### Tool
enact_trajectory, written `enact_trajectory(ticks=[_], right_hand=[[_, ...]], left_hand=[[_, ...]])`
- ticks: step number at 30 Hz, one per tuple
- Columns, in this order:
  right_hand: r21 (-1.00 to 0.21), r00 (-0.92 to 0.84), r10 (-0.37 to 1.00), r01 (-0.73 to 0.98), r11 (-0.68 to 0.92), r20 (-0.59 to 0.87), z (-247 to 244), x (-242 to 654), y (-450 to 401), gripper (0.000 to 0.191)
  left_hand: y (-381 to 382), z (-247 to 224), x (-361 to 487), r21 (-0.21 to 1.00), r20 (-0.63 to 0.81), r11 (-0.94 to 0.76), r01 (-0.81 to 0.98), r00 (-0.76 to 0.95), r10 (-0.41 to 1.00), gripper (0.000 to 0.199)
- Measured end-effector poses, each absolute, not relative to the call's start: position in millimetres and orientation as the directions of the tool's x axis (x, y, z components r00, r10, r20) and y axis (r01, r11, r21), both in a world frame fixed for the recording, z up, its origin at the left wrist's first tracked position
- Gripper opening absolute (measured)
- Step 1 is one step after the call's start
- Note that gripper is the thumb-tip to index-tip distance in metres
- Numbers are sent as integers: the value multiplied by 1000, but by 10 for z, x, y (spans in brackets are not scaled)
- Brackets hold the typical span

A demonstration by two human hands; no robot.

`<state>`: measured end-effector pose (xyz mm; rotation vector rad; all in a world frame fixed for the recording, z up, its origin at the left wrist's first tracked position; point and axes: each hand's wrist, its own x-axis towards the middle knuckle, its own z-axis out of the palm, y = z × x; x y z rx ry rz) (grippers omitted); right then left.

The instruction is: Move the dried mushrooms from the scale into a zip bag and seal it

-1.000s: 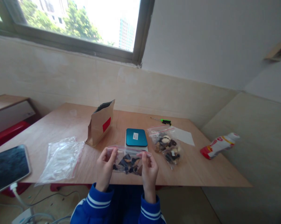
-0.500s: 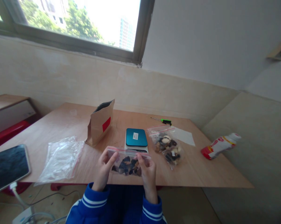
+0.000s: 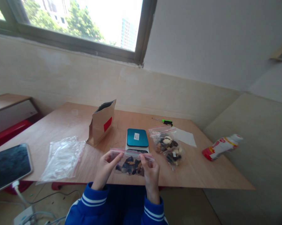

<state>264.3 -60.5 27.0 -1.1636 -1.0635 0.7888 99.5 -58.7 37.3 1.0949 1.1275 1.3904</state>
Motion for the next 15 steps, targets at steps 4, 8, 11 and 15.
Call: enact_trajectory(ticks=[4,8,11,15], right_hand=[[-964,329,909,23,264,257,251,2650,-601,20],[-963,277,927,-25,270,253,230,2666,-608,19],[-974,171,965,-72,214,200,221,2686,-614,19],[-982,99,981,-76,172,164,227,2683,-603,21]], left_hand=[[-582,396,997,980,132,-142,-137,-84,988,19],[-583,408,986,976,183,-193,-102,-100,978,17],[-586,391,969,975,199,-209,-72,-132,971,16],[-595,375,950,982,176,-185,-42,-154,972,18]])
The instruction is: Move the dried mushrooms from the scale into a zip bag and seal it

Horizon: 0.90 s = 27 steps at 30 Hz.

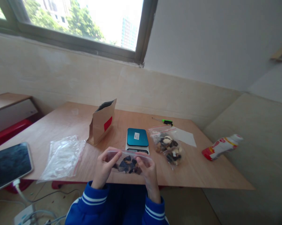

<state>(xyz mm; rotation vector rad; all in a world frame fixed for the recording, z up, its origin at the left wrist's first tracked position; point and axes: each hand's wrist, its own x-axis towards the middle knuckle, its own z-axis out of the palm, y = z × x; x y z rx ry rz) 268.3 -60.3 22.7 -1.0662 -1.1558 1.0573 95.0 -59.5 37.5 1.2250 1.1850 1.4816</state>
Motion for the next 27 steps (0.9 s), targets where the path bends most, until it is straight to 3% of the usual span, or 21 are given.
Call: enact_trajectory(ticks=[17,22,27], right_hand=[[-966,199,946,18,257,256,328,2575,-617,20],[-970,109,964,44,241,244,362,2650,-644,21],[-906,146,922,290,307,359,479,2763,-696,25]], left_hand=[[-558,395,934,983,141,-146,-109,-56,989,27],[-571,408,932,988,132,-139,-61,-95,987,23],[-600,477,908,976,216,-214,35,-109,970,19]])
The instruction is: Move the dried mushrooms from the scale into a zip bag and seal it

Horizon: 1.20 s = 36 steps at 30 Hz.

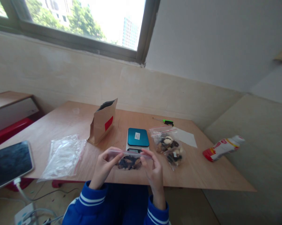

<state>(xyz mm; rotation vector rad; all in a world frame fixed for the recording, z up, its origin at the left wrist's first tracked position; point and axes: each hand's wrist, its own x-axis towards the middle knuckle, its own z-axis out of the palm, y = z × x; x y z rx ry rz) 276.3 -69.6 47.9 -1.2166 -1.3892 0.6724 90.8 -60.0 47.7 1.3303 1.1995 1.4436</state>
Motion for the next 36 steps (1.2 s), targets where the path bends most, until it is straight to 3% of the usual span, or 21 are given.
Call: enact_trajectory(ticks=[4,7,21,30,36], right_hand=[[-706,60,833,565,426,551,591,2742,-735,11],[-635,22,803,626,453,595,625,2695,-748,6],[-540,57,713,696,474,699,509,2581,-715,17],[-631,38,800,637,443,599,567,2567,-743,13],[-609,7,789,641,468,614,613,2566,-764,9]], left_hand=[[-628,565,923,964,258,-253,84,-54,965,17],[-641,597,935,957,277,-274,93,-27,960,16],[-675,600,949,946,306,-305,106,5,952,15],[-682,621,961,928,357,-349,133,-47,933,13],[-680,613,952,936,338,-335,109,-8,941,12]])
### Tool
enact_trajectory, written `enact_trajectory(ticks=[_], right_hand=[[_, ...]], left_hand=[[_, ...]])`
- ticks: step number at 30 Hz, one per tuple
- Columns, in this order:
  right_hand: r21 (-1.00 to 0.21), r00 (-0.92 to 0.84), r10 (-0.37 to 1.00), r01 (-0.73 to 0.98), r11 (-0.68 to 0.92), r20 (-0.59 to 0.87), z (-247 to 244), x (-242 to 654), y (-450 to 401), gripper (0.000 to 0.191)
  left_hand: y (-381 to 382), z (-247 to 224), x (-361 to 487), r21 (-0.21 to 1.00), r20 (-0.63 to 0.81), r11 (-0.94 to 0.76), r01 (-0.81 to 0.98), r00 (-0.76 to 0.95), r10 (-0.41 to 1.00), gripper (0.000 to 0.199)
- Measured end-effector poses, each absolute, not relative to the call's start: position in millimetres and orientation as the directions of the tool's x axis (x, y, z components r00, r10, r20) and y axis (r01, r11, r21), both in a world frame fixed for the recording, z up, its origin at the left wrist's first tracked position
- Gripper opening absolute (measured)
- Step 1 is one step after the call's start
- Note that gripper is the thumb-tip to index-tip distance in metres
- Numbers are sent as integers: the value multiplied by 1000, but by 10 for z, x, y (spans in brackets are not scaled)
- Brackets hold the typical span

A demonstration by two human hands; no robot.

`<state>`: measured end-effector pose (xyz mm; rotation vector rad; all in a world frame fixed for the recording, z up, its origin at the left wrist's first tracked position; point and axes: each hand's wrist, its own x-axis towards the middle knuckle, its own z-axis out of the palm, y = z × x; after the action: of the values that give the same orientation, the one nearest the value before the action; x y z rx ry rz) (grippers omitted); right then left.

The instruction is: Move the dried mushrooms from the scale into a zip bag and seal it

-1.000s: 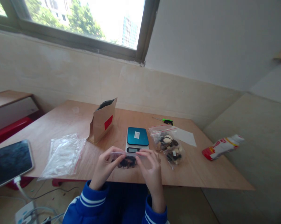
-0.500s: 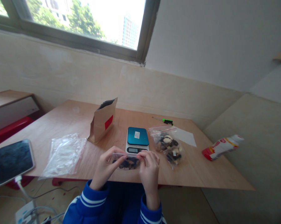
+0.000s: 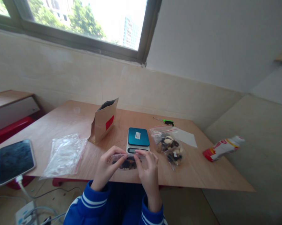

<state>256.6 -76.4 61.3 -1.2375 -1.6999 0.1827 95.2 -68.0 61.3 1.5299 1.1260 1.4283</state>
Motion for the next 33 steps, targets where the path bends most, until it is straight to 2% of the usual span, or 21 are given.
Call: enact_trajectory(ticks=[13,19,21,23,25,33], right_hand=[[-572,112,731,705,419,673,539,2459,-736,22],[-627,23,807,643,440,590,620,2486,-794,6],[-647,11,821,622,441,571,645,2499,-808,11],[-642,4,814,617,455,580,651,2507,-807,12],[-623,-3,794,618,479,608,644,2510,-795,4],[-600,10,755,613,513,656,639,2511,-776,8]], left_hand=[[-685,571,989,914,380,-381,137,36,924,10],[-677,562,974,935,338,-336,116,-1,941,12],[-668,546,965,941,327,-326,92,1,945,13],[-659,524,958,946,318,-317,71,9,948,14],[-655,503,951,950,308,-308,55,13,951,15],[-670,547,952,952,305,-303,45,-53,951,16]])
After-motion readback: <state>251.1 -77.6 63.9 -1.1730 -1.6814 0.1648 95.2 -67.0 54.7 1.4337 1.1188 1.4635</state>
